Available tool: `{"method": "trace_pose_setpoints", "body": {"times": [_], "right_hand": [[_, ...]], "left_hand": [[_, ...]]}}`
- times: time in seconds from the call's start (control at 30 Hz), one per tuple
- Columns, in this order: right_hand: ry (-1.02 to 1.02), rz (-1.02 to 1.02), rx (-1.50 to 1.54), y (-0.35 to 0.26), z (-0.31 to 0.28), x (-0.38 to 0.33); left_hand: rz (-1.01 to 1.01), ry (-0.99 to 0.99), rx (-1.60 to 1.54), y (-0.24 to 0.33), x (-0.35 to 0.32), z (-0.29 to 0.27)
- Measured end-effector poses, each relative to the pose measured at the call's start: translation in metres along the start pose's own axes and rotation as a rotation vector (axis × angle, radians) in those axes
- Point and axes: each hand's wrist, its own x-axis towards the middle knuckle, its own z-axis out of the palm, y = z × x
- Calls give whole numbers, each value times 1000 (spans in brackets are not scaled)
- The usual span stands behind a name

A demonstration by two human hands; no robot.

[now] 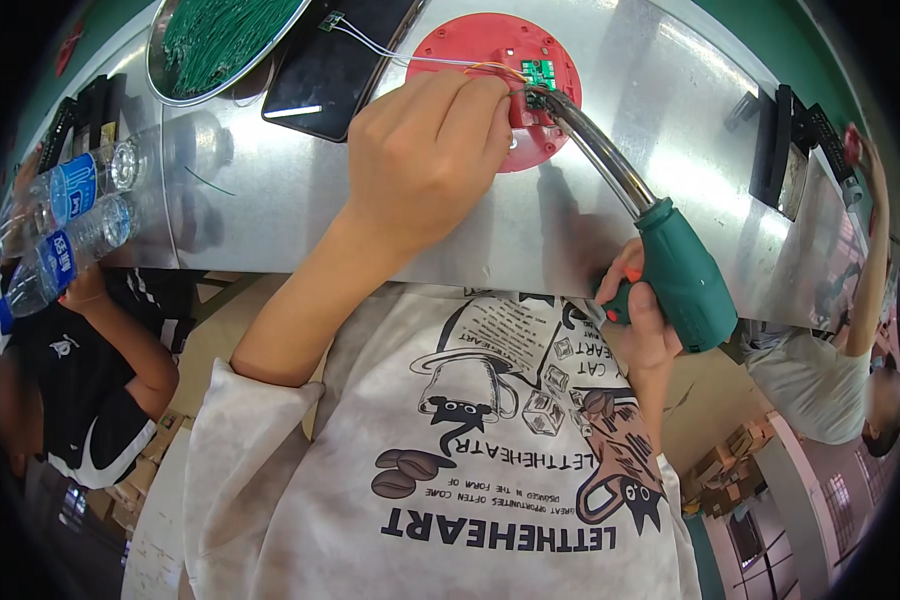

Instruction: The recorder is soldering small electronic components onto red circular PCBs on an electronics assembly line.

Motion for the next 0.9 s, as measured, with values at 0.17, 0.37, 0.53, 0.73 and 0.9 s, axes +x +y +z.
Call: {"method": "trace_pose_setpoints", "body": {"times": [0.17,0.37,0.53,0.73,0.9], "right_hand": [[3,33,-8,-2,-4,3],[9,-145,-64,3,-7,5],[52,-152,-21,5,-6,4],[22,-122,-23,2,-4,4],[24,-147,7,2,1,4]], "left_hand": [[-6,6,1,-1,0,1],[1,14,4,-2,0,2],[7,9,0,-2,1,2],[-1,-22,2,0,2,0],[30,47,-32,-1,3,1]]}}
